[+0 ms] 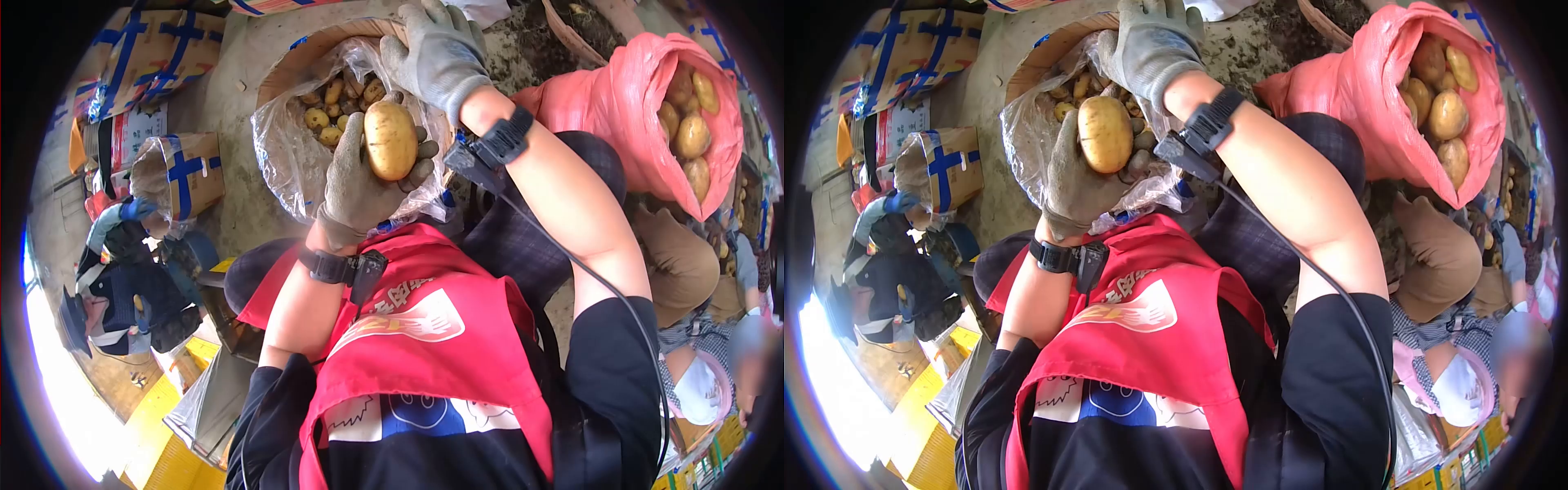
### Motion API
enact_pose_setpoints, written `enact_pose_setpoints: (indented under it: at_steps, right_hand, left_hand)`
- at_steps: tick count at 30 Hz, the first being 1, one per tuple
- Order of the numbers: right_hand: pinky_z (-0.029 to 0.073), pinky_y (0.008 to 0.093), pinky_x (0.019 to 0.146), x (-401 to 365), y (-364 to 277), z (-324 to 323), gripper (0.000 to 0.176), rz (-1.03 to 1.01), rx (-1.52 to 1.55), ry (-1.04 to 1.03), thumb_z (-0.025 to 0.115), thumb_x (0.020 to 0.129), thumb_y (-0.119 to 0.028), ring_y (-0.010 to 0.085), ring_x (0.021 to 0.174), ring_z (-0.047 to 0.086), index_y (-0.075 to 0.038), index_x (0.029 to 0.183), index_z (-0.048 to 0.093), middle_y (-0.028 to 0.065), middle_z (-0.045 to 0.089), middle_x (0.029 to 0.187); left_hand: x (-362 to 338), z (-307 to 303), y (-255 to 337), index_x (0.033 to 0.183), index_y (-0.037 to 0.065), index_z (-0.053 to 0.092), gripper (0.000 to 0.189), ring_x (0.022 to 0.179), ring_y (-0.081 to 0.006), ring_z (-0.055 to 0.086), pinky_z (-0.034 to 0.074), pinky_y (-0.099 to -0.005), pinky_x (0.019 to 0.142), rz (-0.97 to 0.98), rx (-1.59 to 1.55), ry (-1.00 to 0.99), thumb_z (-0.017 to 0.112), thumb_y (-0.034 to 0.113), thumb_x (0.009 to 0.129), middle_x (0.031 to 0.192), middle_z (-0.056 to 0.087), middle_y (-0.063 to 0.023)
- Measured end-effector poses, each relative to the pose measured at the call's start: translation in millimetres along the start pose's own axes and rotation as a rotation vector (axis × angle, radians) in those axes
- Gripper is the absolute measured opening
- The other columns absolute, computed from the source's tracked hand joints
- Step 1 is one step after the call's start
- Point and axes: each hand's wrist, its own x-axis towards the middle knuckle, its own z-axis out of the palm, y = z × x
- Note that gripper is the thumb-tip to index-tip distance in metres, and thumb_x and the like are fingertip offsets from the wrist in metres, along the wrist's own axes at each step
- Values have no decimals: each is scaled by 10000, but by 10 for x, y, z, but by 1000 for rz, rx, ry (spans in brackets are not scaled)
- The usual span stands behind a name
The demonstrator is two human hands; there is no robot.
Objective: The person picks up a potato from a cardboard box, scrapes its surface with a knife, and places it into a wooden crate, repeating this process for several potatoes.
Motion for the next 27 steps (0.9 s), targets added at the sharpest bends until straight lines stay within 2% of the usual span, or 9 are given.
enact_pose_setpoints:
  at_steps: [3, 4, 7, 12, 14, 17, 21, 25, 27]
  right_hand:
    - [524, 476, 877, 17, -100, -241, 389, -76, 429, 20, 688, 924, -310, 458, 1002, 635, 31, 1106, 641, 257, 668, 1070]
    - [524, 436, 933, 27, -17, -145, 386, -53, 567, -284, 696, 939, -339, 369, 1074, 655, -48, 1193, 681, 159, 689, 1178]
    - [499, 507, 947, -111, -227, -187, 382, -17, 790, -205, 682, 906, -379, 379, 1089, 638, -48, 1097, 692, 191, 690, 1096]
    - [464, 498, 1027, -525, -484, -170, 491, -354, 535, -100, 690, 900, -457, 377, 1153, 624, -2, 1081, 719, 204, 691, 1163]
    - [479, 479, 1016, -378, -364, -68, 509, -232, 577, -240, 683, 905, -466, 376, 1138, 637, 3, 1097, 721, 207, 694, 1179]
    - [529, 445, 937, -150, -276, -139, 522, 52, 698, -405, 662, 921, -467, 383, 1026, 683, 28, 1078, 715, 207, 725, 1114]
    - [558, 416, 850, 41, -142, -156, 463, 245, 673, -333, 693, 930, -458, 344, 940, 727, -36, 1118, 720, 185, 752, 983]
    - [558, 424, 734, 36, -26, -114, 388, 166, 709, -185, 619, 1003, -378, 376, 813, 678, 1, 1077, 659, 173, 691, 895]
    - [566, 372, 852, 20, 51, -17, 452, 276, 671, -220, 700, 951, -445, 309, 968, 738, -61, 1189, 712, 184, 756, 1040]
  left_hand:
    - [52, -157, -48, 1344, 41, 565, 493, 1134, -266, 668, 524, -388, 1003, 517, 924, -72, 581, 415, 1025, 1220, 691, -123]
    - [43, -180, -44, 1354, 36, 559, 477, 1146, -255, 665, 515, -378, 1021, 624, 1103, -70, 612, 374, 1022, 1226, 690, -124]
    - [3, -205, 60, 1400, 40, 510, 460, 1183, -234, 649, 456, -349, 1095, 1007, 2401, 71, 653, 217, 1001, 1263, 677, -110]
    - [99, -251, -16, 1476, 96, 459, 500, 1312, -237, 557, 378, -401, 1170, 758, 2190, 94, 564, 329, 1046, 1407, 601, -73]
    - [99, -318, -70, 1497, 108, 446, 528, 1347, -231, 525, 348, -420, 1186, 687, 2133, 42, 545, 363, 1046, 1437, 583, -65]
    - [232, -207, -225, 1461, 80, 451, 521, 1283, -193, 578, 371, -403, 1167, 432, 753, -38, 607, 297, 1014, 1345, 651, -34]
    - [124, -72, -237, 1363, 23, 487, 423, 1098, -180, 672, 524, -309, 975, 875, 1571, 66, 623, 166, 989, 1154, 725, -63]
    - [93, 68, -116, 1375, 38, 471, 405, 1119, -164, 674, 498, -306, 1026, 207, 187, -225, 579, 122, 994, 1220, 711, -58]
    - [60, 82, -69, 1371, 42, 482, 388, 1117, -174, 672, 518, -297, 981, 200, 229, -138, 567, 151, 1008, 1234, 694, -72]
